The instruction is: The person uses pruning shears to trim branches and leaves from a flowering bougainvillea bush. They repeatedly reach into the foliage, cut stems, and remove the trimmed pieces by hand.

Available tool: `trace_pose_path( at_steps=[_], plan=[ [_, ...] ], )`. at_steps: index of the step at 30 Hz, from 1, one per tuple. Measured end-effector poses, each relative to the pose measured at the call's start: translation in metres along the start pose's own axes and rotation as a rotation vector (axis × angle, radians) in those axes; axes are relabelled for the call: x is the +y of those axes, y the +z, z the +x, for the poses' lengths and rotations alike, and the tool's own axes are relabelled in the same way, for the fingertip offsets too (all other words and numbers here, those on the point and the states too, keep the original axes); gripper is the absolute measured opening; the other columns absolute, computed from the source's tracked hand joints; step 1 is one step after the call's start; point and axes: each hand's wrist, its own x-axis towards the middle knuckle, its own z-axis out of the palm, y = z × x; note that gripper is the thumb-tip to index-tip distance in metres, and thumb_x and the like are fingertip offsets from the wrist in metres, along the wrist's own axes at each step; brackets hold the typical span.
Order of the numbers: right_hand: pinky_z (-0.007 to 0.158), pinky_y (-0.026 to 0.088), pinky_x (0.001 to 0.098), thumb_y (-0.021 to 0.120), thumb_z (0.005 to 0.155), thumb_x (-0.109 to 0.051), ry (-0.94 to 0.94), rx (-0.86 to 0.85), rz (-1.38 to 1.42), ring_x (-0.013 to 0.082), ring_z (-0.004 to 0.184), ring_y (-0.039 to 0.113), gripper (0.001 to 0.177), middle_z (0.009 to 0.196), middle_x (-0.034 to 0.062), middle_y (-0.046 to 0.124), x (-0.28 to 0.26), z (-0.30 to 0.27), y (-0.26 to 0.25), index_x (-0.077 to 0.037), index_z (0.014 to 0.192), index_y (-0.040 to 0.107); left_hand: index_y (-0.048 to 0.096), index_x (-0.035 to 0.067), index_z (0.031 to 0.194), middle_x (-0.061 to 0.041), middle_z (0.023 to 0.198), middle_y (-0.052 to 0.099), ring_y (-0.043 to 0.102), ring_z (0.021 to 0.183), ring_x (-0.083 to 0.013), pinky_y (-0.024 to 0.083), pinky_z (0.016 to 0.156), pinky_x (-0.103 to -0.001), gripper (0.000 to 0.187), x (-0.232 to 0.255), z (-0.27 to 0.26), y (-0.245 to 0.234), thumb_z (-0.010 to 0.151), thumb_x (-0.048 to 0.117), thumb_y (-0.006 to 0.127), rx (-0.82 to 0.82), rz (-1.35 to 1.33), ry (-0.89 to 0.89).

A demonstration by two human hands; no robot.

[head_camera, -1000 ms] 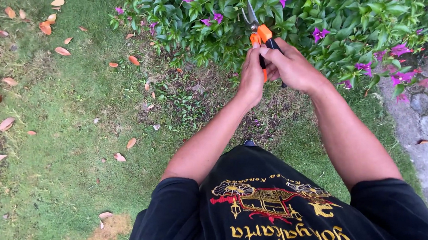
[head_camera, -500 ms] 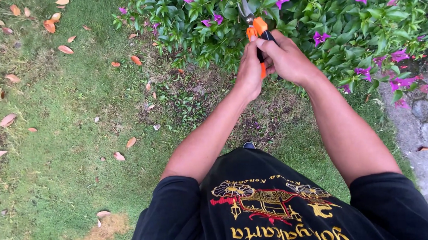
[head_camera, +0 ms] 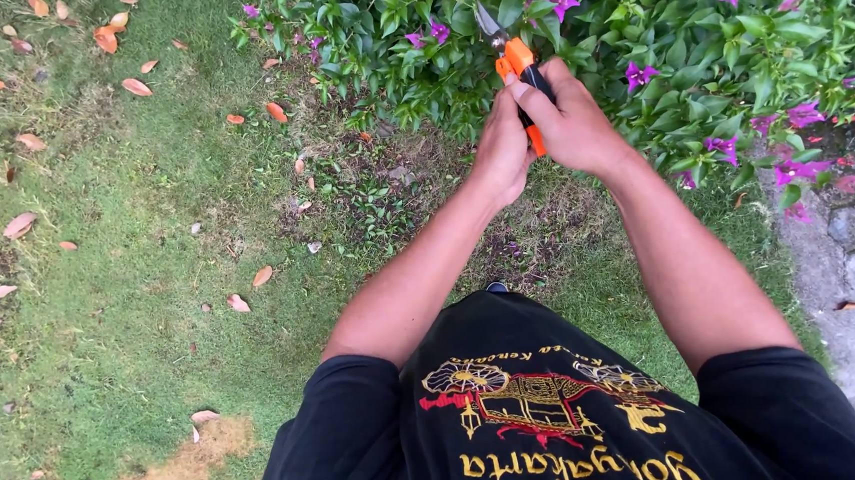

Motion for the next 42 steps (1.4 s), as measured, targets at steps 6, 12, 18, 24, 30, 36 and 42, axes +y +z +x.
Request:
trace_pose_path(
  at_steps=[6,12,18,24,30,36,42],
  plan=[
    [0.06,0.041,0.0323,0.047,0.11,-0.04,-0.106,0.007,0.01,0.0131,0.074,0.044,0.028,0.084,-0.0009,0.045,0.016,-0.004,0.007,-0.015,0.101,0.043,0.052,0.009,0.118,-0.017,0.117,0.06,0.057,0.108,-0.0231,0.055,0.085,-0.042,0.047,0.003,-0.018,-0.004,0.108,0.049,0.029,-0.033,0.034,-0.005],
    [0.054,0.052,0.0392,0.054,0.11,-0.034,-0.255,0.012,0.114,0.0284,0.065,0.067,0.037,0.077,0.0177,0.062,0.048,-0.006,0.02,0.003,0.108,0.053,0.048,0.008,0.128,-0.009,0.112,0.042,0.047,0.106,-0.0253,0.056,0.086,-0.044,0.053,-0.015,-0.031,-0.018,0.111,0.058,0.034,-0.056,0.032,0.098],
    [0.066,0.061,0.0422,0.046,0.11,-0.037,-0.125,-0.125,0.289,0.0312,0.078,0.068,0.04,0.096,0.0249,0.061,0.048,-0.015,0.026,0.001,0.121,0.046,0.049,0.008,0.119,-0.001,0.093,0.05,0.056,0.082,-0.017,0.053,0.067,-0.032,0.045,-0.015,-0.032,-0.034,0.113,0.049,0.032,-0.089,0.106,0.119],
    [0.073,0.063,0.0378,0.043,0.108,-0.046,-0.03,-0.15,0.46,0.0261,0.084,0.069,0.05,0.102,0.0213,0.061,0.003,-0.034,0.015,0.0,0.128,0.04,0.047,0.011,0.112,0.0,0.09,0.057,0.056,0.072,-0.0118,0.051,0.059,-0.03,0.039,0.02,-0.051,-0.019,0.112,0.048,0.035,-0.15,0.096,0.106],
    [0.072,0.054,0.0312,0.042,0.109,-0.035,0.221,-0.119,0.423,0.0229,0.083,0.063,0.028,0.1,0.012,0.062,-0.036,-0.035,0.003,-0.011,0.121,0.043,0.054,0.005,0.111,-0.018,0.094,0.068,0.064,0.079,-0.0246,0.051,0.064,-0.036,0.042,0.026,-0.032,-0.016,0.111,0.041,0.032,-0.118,0.023,-0.057],
    [0.073,0.056,0.0323,0.039,0.111,-0.037,0.205,-0.153,0.377,0.0221,0.081,0.063,0.027,0.093,0.0097,0.06,-0.036,-0.021,-0.003,-0.011,0.113,0.045,0.052,0.008,0.102,-0.008,0.075,0.062,0.055,0.061,-0.0185,0.047,0.053,-0.033,0.039,0.029,-0.02,-0.014,0.111,0.04,0.033,-0.162,-0.058,-0.038],
    [0.071,0.055,0.033,0.04,0.108,-0.039,0.221,-0.152,0.385,0.0233,0.081,0.063,0.031,0.095,0.0111,0.061,-0.044,-0.01,-0.009,-0.011,0.119,0.043,0.062,0.011,0.101,-0.01,0.083,0.072,0.065,0.07,-0.0218,0.052,0.061,-0.036,0.043,0.029,-0.001,-0.01,0.109,0.045,0.038,-0.098,-0.092,-0.09]
  ],
)
